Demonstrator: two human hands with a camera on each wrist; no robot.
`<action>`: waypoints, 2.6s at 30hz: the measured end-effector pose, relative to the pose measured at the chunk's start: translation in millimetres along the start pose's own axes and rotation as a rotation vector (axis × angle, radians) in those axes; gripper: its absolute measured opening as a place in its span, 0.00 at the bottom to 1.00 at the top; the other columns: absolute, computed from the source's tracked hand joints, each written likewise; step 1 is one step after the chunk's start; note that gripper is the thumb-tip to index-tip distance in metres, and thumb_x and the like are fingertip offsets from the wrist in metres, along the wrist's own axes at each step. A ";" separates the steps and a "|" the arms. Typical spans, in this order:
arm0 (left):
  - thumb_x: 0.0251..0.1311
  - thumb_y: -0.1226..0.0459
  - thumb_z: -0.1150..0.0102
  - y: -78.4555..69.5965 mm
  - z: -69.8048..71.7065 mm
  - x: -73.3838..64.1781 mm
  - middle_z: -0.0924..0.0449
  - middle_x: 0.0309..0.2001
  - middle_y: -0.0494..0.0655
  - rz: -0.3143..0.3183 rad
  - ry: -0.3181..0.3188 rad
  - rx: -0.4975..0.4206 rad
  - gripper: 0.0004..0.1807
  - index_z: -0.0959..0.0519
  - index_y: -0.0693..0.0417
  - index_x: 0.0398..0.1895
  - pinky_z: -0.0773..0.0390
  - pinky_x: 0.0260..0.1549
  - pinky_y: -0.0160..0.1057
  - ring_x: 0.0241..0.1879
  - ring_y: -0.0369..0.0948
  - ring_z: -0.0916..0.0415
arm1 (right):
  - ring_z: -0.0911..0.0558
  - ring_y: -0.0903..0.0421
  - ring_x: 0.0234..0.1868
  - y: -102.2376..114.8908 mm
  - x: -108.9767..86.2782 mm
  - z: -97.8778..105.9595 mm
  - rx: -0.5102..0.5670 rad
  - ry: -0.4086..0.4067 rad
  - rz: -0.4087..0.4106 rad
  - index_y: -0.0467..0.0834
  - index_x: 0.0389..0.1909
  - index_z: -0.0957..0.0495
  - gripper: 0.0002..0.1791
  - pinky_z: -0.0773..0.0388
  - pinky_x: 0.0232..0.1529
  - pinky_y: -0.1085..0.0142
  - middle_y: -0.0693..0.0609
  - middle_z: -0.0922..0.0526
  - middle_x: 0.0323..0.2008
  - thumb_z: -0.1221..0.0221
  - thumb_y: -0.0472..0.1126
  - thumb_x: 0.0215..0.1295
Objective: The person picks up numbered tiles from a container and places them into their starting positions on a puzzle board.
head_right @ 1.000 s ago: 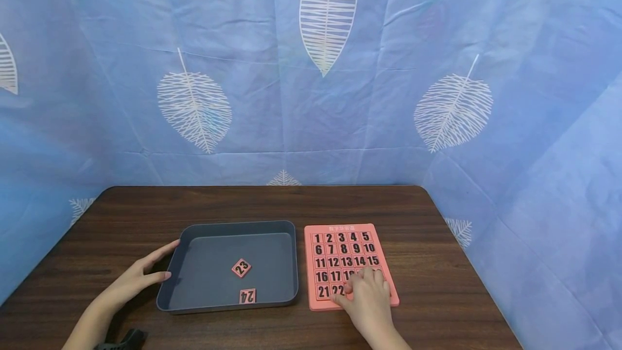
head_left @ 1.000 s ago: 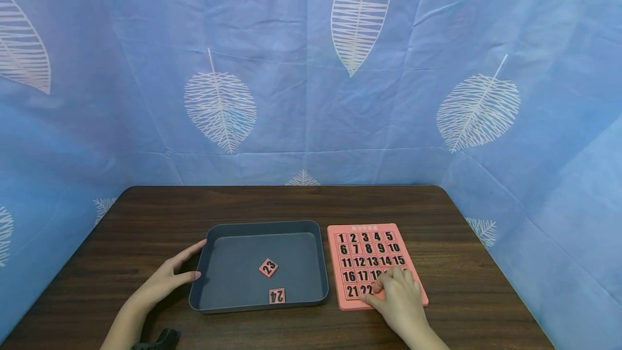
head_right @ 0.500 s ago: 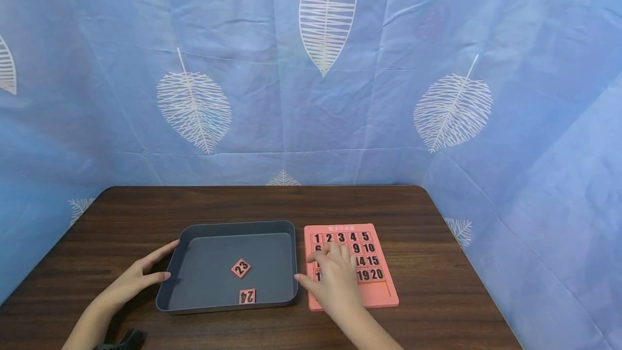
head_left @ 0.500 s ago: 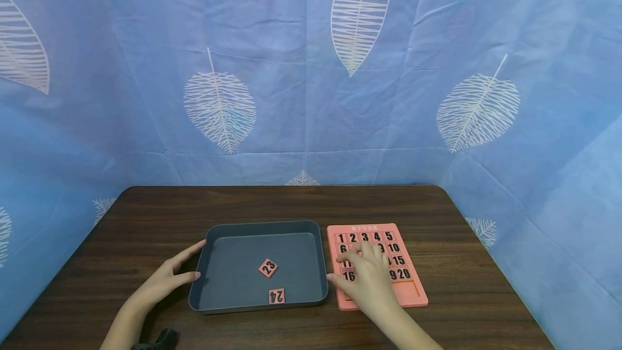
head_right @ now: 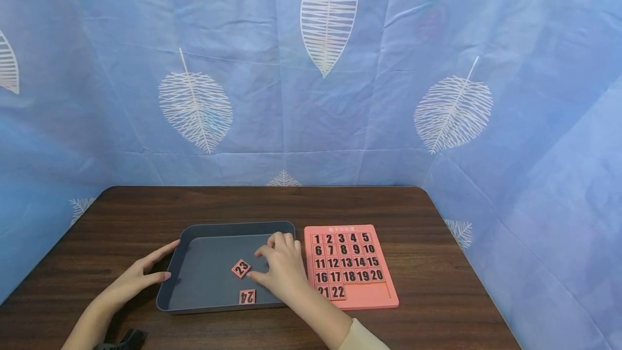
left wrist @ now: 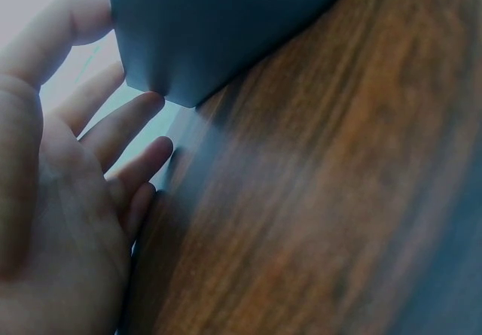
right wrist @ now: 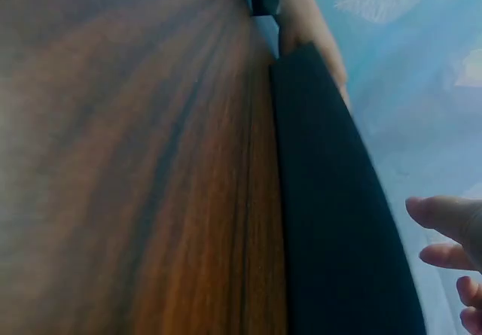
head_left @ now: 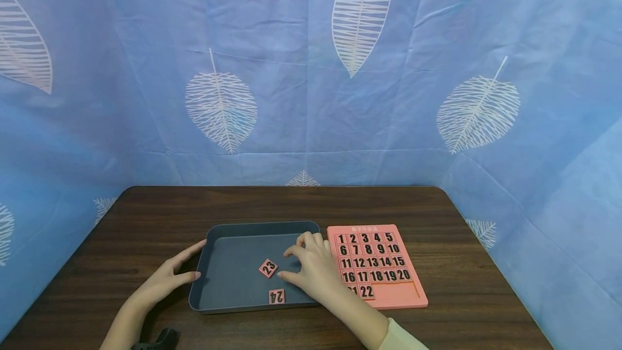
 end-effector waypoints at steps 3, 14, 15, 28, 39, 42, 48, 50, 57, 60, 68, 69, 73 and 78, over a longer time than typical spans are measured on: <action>0.66 0.63 0.45 -1.6 -0.3 -0.9 0.54 0.73 0.61 -0.014 0.004 0.005 0.35 0.45 0.51 0.75 0.60 0.48 0.80 0.68 0.70 0.65 | 0.42 0.58 0.36 2.7 8.2 -9.7 -0.030 0.027 0.019 0.51 0.38 0.14 0.20 0.45 0.37 0.63 0.58 0.37 0.35 0.27 0.57 0.45; 0.66 0.63 0.44 -1.0 -0.5 -0.5 0.55 0.74 0.60 -0.009 0.003 0.009 0.36 0.45 0.50 0.75 0.57 0.50 0.79 0.69 0.68 0.65 | 0.43 0.59 0.34 4.6 21.8 -37.6 -0.132 0.153 0.014 0.55 0.38 0.14 0.22 0.45 0.38 0.63 0.59 0.38 0.33 0.28 0.63 0.44; 0.65 0.63 0.43 -1.3 -0.5 -0.6 0.54 0.74 0.60 -0.007 0.000 0.010 0.36 0.45 0.50 0.75 0.56 0.50 0.79 0.69 0.68 0.65 | 0.43 0.59 0.34 4.4 22.3 -39.1 -0.136 0.156 0.012 0.55 0.38 0.14 0.22 0.46 0.38 0.64 0.59 0.38 0.33 0.28 0.63 0.43; 0.64 0.63 0.42 -4.0 0.0 -1.1 0.53 0.73 0.59 -0.012 -0.006 0.015 0.37 0.44 0.51 0.75 0.56 0.49 0.79 0.69 0.69 0.64 | 0.43 0.59 0.33 4.8 23.2 -50.1 -0.171 0.166 -0.007 0.55 0.35 0.14 0.22 0.47 0.35 0.65 0.59 0.37 0.32 0.28 0.63 0.42; 0.64 0.62 0.41 -6.4 0.0 -0.5 0.52 0.73 0.59 0.022 -0.014 0.010 0.37 0.44 0.53 0.74 0.56 0.51 0.78 0.69 0.67 0.63 | 0.39 0.58 0.36 6.5 19.2 -40.9 -0.108 0.133 -0.026 0.54 0.32 0.14 0.17 0.44 0.36 0.64 0.59 0.36 0.32 0.27 0.59 0.45; 0.64 0.62 0.42 -7.7 0.1 -0.7 0.53 0.73 0.59 0.020 -0.014 0.013 0.37 0.45 0.54 0.74 0.56 0.51 0.78 0.69 0.67 0.63 | 0.40 0.58 0.36 5.5 16.2 -32.8 -0.087 0.113 -0.039 0.54 0.32 0.14 0.17 0.44 0.38 0.63 0.59 0.38 0.32 0.28 0.60 0.45; 0.65 0.63 0.42 -8.1 0.2 -1.1 0.53 0.73 0.60 0.013 -0.010 0.007 0.37 0.45 0.54 0.74 0.56 0.51 0.78 0.69 0.67 0.64 | 0.41 0.58 0.37 -2.5 4.4 -13.2 -0.014 0.050 -0.080 0.52 0.32 0.15 0.18 0.44 0.38 0.62 0.60 0.39 0.34 0.26 0.58 0.44; 0.65 0.63 0.43 -7.7 0.0 -1.1 0.53 0.73 0.60 0.012 -0.010 0.004 0.37 0.45 0.54 0.74 0.56 0.51 0.78 0.69 0.67 0.64 | 0.41 0.57 0.37 -6.7 -0.2 -6.7 0.017 0.023 -0.089 0.51 0.31 0.15 0.17 0.44 0.38 0.61 0.59 0.39 0.34 0.26 0.56 0.44; 0.64 0.63 0.42 -6.0 -1.3 -1.0 0.53 0.73 0.59 0.032 -0.011 -0.011 0.37 0.45 0.53 0.75 0.56 0.52 0.78 0.69 0.66 0.64 | 0.41 0.56 0.37 -25.3 -18.7 16.8 0.052 -0.065 -0.146 0.51 0.28 0.17 0.16 0.46 0.37 0.58 0.59 0.39 0.34 0.23 0.52 0.40; 0.64 0.62 0.42 -5.5 -1.2 -0.8 0.53 0.73 0.59 0.041 -0.015 -0.008 0.37 0.45 0.53 0.75 0.56 0.52 0.77 0.70 0.66 0.63 | 0.40 0.56 0.37 -34.8 -27.3 24.9 0.033 -0.087 -0.177 0.51 0.27 0.16 0.16 0.45 0.37 0.58 0.59 0.36 0.34 0.22 0.52 0.38; 0.65 0.63 0.43 -5.8 -1.6 -0.5 0.53 0.73 0.60 0.020 -0.011 -0.005 0.37 0.45 0.53 0.75 0.57 0.51 0.78 0.69 0.67 0.64 | 0.36 0.53 0.41 -63.2 -54.2 40.4 0.017 -0.110 -0.258 0.52 0.25 0.18 0.17 0.43 0.39 0.56 0.56 0.32 0.37 0.22 0.51 0.36; 0.65 0.62 0.43 -5.5 -1.6 -0.3 0.53 0.73 0.60 0.020 -0.010 -0.002 0.37 0.45 0.53 0.75 0.57 0.51 0.78 0.69 0.67 0.64 | 0.36 0.52 0.41 -66.7 -57.8 42.2 0.011 -0.113 -0.268 0.51 0.25 0.18 0.17 0.44 0.39 0.56 0.56 0.32 0.37 0.22 0.51 0.36; 0.65 0.62 0.43 -3.1 -1.5 0.2 0.54 0.74 0.60 0.019 -0.004 -0.001 0.36 0.46 0.51 0.75 0.57 0.52 0.78 0.70 0.65 0.64 | 0.36 0.53 0.39 -79.6 -72.4 49.4 -0.022 -0.122 -0.310 0.51 0.24 0.18 0.17 0.44 0.38 0.56 0.56 0.32 0.36 0.22 0.50 0.35; 0.65 0.62 0.43 -1.6 -1.6 1.0 0.54 0.74 0.59 0.012 -0.004 -0.001 0.37 0.46 0.51 0.75 0.58 0.52 0.78 0.70 0.65 0.64 | 0.36 0.52 0.39 -93.1 -91.6 58.0 -0.041 -0.107 -0.364 0.51 0.23 0.20 0.16 0.43 0.37 0.56 0.55 0.32 0.36 0.23 0.49 0.37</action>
Point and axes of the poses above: each hand's wrist, its own x-axis towards the middle knuckle, its own z-axis out of the back of the hand, y = z × x, the point moved 5 cm from there along x, towards the middle knuckle
